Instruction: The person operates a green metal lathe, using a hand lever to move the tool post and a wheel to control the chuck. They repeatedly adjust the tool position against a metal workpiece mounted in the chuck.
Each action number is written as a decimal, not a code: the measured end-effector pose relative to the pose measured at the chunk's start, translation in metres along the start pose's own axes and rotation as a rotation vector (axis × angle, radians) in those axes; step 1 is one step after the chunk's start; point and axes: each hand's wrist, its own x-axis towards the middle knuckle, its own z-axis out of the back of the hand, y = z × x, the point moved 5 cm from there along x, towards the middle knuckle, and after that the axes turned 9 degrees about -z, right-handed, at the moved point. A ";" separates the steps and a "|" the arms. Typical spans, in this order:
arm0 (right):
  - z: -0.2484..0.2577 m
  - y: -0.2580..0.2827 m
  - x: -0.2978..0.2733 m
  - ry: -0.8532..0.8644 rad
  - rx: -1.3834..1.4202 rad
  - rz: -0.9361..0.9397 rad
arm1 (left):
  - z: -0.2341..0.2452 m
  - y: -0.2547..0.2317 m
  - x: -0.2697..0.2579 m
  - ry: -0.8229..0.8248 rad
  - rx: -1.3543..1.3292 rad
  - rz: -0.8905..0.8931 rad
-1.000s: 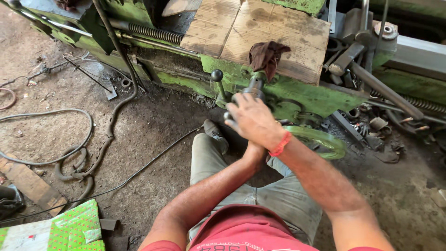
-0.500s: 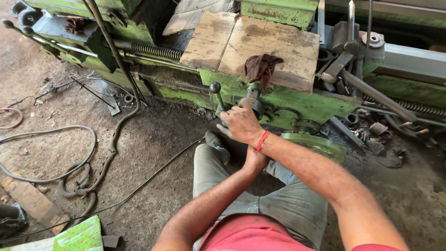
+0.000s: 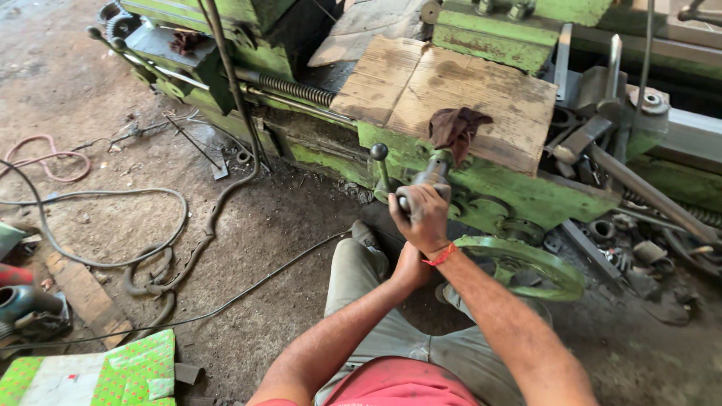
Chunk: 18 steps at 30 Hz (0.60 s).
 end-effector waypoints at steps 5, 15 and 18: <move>0.014 0.009 0.001 0.084 0.044 -0.156 | 0.020 -0.026 0.005 -0.021 0.177 0.029; 0.044 -0.057 0.024 1.167 -0.180 -1.209 | 0.028 -0.043 0.010 -0.103 0.161 0.261; 0.013 -0.054 0.023 1.162 0.126 -1.195 | 0.028 -0.041 0.008 -0.066 0.166 0.295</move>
